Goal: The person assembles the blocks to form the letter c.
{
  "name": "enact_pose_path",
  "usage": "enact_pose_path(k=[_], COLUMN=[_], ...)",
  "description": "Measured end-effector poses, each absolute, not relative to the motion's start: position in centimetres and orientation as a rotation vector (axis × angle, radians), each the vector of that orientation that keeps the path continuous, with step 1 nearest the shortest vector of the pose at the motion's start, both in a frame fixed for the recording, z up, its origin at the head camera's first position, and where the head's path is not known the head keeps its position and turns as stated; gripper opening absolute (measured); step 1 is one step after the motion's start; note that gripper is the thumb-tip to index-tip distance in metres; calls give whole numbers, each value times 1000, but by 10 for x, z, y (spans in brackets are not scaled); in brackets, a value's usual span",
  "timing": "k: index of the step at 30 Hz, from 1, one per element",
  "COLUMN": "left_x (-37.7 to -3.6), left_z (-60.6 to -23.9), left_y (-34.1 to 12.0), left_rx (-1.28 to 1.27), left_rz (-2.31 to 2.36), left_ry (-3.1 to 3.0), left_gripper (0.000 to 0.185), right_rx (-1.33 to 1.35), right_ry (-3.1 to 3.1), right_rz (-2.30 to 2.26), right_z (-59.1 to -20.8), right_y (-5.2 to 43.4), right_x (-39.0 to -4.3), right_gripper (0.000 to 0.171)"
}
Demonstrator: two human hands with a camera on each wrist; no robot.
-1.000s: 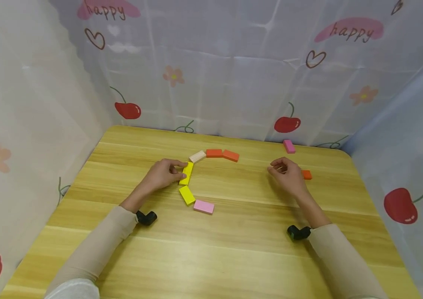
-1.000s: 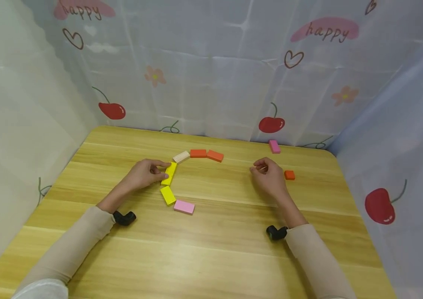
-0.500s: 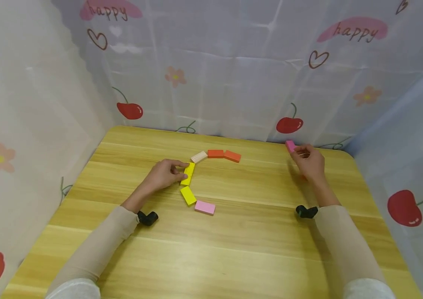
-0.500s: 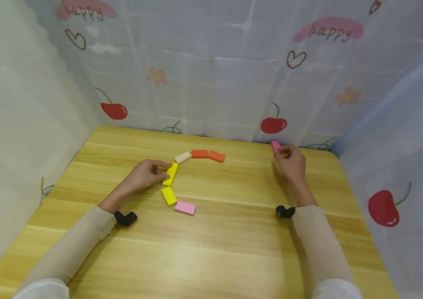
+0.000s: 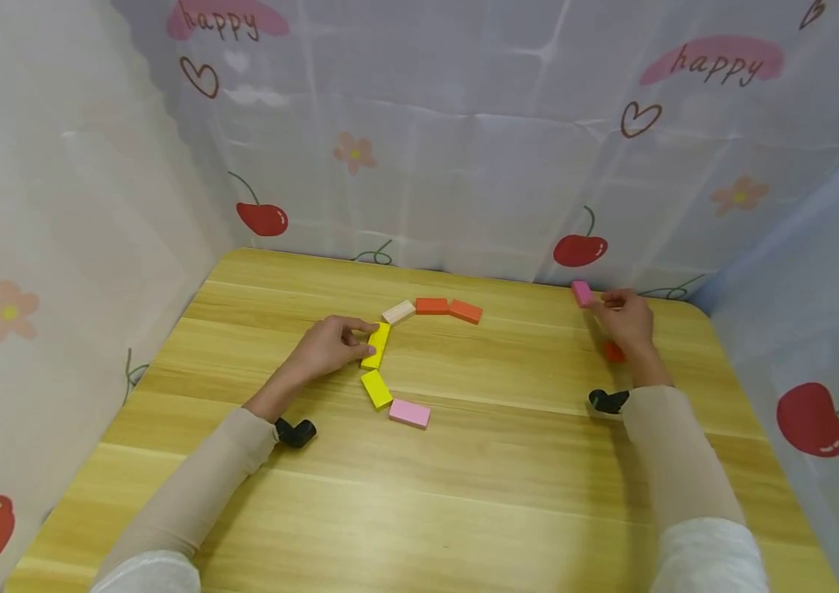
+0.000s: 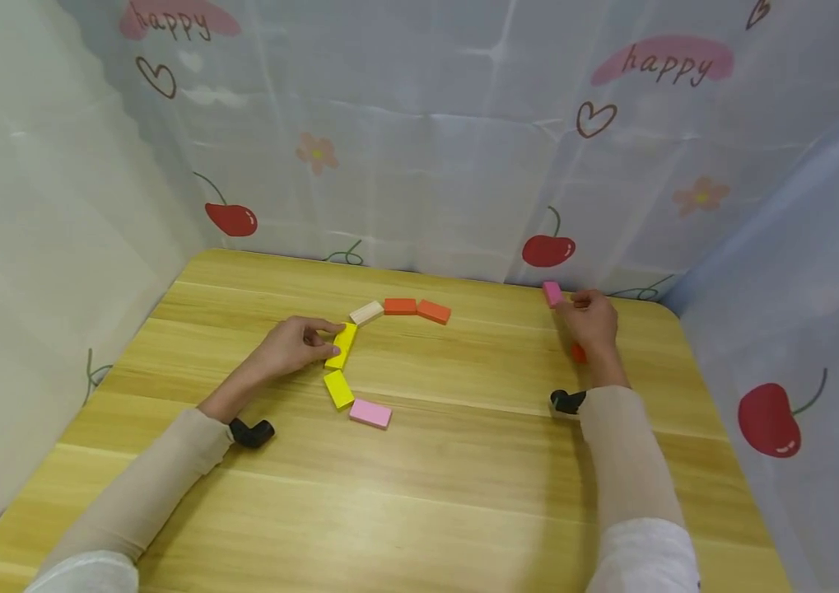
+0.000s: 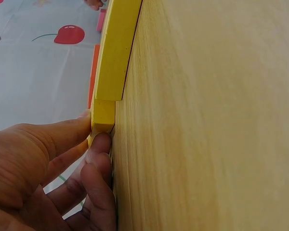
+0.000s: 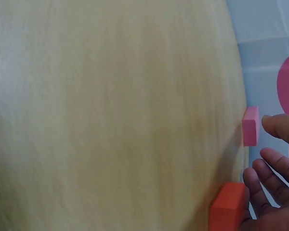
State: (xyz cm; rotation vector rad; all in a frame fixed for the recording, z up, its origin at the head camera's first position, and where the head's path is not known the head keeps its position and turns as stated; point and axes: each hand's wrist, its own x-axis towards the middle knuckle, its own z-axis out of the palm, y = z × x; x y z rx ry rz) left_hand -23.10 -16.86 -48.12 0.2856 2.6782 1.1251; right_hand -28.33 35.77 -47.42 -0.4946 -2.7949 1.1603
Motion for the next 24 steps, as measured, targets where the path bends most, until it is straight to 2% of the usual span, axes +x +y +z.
enact_pose_path(k=[16, 24], left_x=[-230, -230], left_z=[-482, -482], left_y=[-168, -169], left_rx=[274, 279], left_rz=[1130, 1142], left_ry=[2672, 2679], left_gripper=[44, 43], right_rx=[-519, -520], right_ry=[-2894, -2923], right_rz=[974, 851], right_z=[-482, -482], right_y=[347, 344], right_x=[-294, -301], right_gripper=[60, 51])
